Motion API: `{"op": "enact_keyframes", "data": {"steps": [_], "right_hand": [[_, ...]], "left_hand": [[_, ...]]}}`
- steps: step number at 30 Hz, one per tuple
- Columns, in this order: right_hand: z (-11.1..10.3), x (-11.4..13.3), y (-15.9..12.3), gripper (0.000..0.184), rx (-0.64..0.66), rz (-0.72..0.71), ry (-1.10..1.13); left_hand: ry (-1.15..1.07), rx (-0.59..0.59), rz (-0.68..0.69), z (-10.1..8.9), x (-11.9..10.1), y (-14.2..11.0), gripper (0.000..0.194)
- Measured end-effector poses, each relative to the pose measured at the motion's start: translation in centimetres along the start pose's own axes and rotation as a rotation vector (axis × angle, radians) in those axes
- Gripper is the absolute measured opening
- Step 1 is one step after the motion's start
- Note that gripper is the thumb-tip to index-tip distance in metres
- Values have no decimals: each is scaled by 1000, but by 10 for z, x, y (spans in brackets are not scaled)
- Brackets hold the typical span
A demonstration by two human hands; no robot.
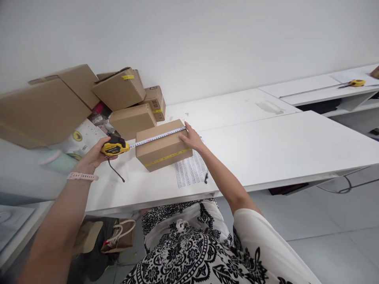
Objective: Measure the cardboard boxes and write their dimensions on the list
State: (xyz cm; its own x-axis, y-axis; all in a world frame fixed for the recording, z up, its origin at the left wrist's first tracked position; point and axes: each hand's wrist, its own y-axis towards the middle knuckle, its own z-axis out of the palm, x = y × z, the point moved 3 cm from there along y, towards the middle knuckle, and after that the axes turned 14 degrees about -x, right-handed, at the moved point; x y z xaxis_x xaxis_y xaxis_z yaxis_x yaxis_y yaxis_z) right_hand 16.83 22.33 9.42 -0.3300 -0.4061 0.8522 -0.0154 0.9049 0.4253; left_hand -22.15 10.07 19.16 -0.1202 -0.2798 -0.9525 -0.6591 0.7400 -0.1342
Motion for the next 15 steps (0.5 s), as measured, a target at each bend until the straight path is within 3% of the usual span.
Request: {"op": "enact_keyframes", "data": {"steps": [15], "right_hand": [[5, -7, -2, 85, 27, 26, 28]], "left_hand": [[-50, 31, -75, -6, 21, 13, 42]]}}
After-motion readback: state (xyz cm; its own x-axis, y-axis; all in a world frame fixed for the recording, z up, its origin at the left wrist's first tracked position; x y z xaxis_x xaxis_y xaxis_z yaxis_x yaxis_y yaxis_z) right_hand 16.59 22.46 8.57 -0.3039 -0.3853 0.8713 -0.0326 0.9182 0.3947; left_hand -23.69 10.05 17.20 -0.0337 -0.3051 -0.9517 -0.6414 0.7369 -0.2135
